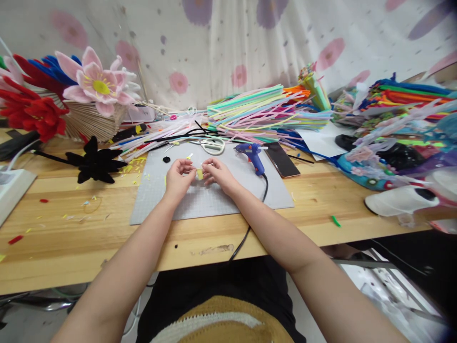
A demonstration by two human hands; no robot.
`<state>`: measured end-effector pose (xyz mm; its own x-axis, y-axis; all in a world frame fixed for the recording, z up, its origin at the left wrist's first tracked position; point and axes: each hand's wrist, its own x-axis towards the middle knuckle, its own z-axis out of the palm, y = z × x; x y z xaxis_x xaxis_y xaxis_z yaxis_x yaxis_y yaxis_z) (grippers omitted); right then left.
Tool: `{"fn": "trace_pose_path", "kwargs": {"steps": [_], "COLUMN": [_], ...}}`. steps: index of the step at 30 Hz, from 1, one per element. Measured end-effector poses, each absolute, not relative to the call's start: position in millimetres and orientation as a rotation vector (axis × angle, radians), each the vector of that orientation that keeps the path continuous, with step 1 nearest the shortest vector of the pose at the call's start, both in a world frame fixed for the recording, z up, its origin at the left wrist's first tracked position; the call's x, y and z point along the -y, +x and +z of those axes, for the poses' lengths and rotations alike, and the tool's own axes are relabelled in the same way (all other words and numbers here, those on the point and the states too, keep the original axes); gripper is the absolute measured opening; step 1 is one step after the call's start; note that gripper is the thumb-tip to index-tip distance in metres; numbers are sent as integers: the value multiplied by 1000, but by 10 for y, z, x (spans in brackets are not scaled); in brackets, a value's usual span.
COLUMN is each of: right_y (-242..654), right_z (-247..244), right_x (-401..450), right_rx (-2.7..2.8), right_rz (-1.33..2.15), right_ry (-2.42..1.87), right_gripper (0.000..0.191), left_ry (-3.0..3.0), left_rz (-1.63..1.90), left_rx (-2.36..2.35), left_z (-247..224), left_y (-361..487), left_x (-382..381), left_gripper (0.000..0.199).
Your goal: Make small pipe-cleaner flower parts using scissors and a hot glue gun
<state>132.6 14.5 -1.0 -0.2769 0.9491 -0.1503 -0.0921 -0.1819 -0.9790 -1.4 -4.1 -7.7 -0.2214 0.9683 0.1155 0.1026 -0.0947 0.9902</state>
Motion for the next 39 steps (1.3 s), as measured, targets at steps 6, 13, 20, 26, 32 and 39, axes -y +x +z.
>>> {"fn": "trace_pose_path", "kwargs": {"steps": [6, 13, 20, 26, 32, 39], "right_y": [1253, 1258, 1269, 1303, 1354, 1386], "right_z": [-79, -105, -99, -234, -215, -133], "right_x": [-207, -206, -201, -248, -253, -252], "right_rx": [1291, 1296, 1307, 1600, 1745, 1775], "right_rz": [1539, 1552, 1554, 1368, 1313, 1319], "right_ry": [-1172, -1166, -1169, -1151, -1121, -1180], "right_gripper": [27, 23, 18, 18, 20, 17], "left_ry": [1396, 1504, 1478, 1379, 1306, 1470], "left_rz": [1411, 1394, 1364, 1370, 1217, 1793], "left_rx": [-1482, -1538, -1519, -1517, -1392, -1695], "left_z": [-85, -86, -87, -55, -19, 13], "left_y": [1, -15, -42, -107, -146, -380], "left_x": [58, 75, 77, 34, 10, -72], "left_gripper": [28, 27, 31, 26, 39, 38]}}
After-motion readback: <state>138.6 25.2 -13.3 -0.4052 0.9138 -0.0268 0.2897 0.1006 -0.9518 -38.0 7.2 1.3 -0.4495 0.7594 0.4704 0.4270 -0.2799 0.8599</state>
